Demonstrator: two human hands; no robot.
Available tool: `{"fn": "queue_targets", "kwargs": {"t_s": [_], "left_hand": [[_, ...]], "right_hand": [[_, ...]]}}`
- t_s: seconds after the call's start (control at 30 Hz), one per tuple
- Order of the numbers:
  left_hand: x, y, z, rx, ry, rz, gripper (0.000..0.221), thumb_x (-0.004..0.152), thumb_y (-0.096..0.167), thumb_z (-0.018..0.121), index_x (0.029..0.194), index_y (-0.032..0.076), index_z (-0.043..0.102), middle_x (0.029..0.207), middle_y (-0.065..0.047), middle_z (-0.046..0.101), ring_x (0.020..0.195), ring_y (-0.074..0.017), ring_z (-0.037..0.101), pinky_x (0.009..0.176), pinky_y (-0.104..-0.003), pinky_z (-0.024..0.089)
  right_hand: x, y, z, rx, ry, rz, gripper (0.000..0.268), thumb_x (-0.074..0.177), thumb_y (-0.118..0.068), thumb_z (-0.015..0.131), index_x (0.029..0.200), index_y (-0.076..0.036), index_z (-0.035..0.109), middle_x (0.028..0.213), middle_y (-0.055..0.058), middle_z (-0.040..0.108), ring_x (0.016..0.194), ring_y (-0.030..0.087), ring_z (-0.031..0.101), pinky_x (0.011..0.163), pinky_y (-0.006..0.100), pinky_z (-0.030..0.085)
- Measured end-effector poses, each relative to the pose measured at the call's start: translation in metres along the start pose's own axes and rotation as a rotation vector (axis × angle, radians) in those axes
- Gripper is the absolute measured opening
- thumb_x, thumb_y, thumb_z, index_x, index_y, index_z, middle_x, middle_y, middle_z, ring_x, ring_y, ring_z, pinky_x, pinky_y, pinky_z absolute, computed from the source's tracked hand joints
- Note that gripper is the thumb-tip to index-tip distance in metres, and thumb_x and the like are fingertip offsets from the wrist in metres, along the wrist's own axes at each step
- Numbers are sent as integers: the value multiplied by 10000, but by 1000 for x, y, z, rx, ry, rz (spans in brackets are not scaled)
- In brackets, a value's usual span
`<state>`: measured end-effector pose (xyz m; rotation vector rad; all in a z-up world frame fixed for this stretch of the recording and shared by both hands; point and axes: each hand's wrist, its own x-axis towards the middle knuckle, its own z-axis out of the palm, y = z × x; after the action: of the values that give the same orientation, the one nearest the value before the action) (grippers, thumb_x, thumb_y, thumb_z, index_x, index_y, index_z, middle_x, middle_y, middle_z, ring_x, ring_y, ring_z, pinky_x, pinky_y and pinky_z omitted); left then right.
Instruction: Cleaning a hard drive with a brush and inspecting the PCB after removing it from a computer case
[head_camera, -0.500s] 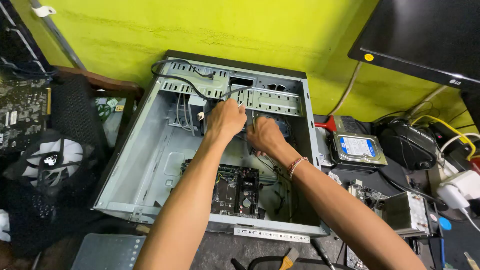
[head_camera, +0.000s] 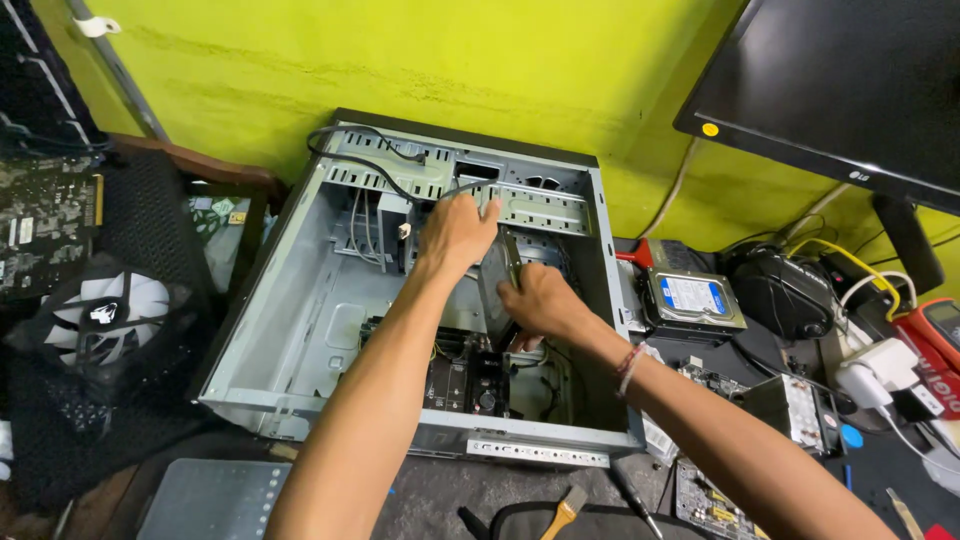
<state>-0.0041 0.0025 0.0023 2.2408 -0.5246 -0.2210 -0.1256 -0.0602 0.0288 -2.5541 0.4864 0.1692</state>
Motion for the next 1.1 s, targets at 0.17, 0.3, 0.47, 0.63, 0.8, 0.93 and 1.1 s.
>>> {"fn": "queue_targets", "kwargs": {"t_s": [0.17, 0.3, 0.47, 0.63, 0.8, 0.93, 1.1], "left_hand": [[-21, 18, -17, -212, 130, 91, 466, 840, 333, 271, 928, -54, 516, 777, -243, 550, 777, -374, 567, 660, -447, 454], [-48, 45, -34, -290, 204, 305, 269, 839, 199, 303, 912, -12, 452, 758, -257, 556, 775, -393, 571, 648, -448, 427], [-77, 67, -17, -321, 291, 643, 188, 862, 198, 385, 845, 87, 536, 650, -125, 560, 591, -269, 551, 567, -349, 457], [-161, 89, 6, -277, 135, 795, 172, 849, 146, 432, 909, 97, 586, 740, -119, 571, 697, -293, 584, 611, -345, 469], [-233, 82, 22, -269, -249, 446, 272, 791, 101, 476, 1050, 109, 557, 825, -140, 636, 512, -254, 650, 556, -328, 501], [-255, 62, 70, -228, -396, 213, 135, 829, 197, 490, 945, 129, 475, 876, -12, 562, 463, -114, 489, 516, -240, 381], [-275, 19, 163, -268, -270, 584, 154, 674, 110, 396, 798, 131, 486, 851, -116, 504, 709, -274, 532, 632, -388, 403]], "right_hand": [[-42, -1, -49, 543, -30, 29, 345, 785, -222, 446, 756, 119, 488, 564, 311, 543, 468, 349, 603, 454, 415, 515], [-86, 15, -65, 932, 32, 16, 365, 821, -192, 443, 985, 132, 408, 756, 349, 571, 498, 351, 603, 461, 421, 524], [-137, 65, -62, 1184, 212, -170, 310, 808, -163, 473, 935, 119, 490, 701, 302, 572, 510, 344, 615, 392, 439, 535], [-188, 119, -42, 1276, 346, -264, 289, 780, -139, 509, 896, 124, 537, 651, 254, 584, 500, 298, 616, 351, 433, 531], [-215, 235, 5, 1178, 455, -274, 216, 735, -139, 523, 802, 58, 581, 544, 161, 533, 443, 166, 529, 335, 309, 482], [-257, 223, 1, 1098, 360, -160, 261, 749, -265, 536, 683, -12, 540, 582, 1, 427, 507, 99, 366, 460, 215, 235], [-275, 234, 26, 1223, 362, 123, 484, 739, -473, 459, 796, -1, 543, 474, 53, 446, 353, 157, 437, 230, 311, 338]]}}
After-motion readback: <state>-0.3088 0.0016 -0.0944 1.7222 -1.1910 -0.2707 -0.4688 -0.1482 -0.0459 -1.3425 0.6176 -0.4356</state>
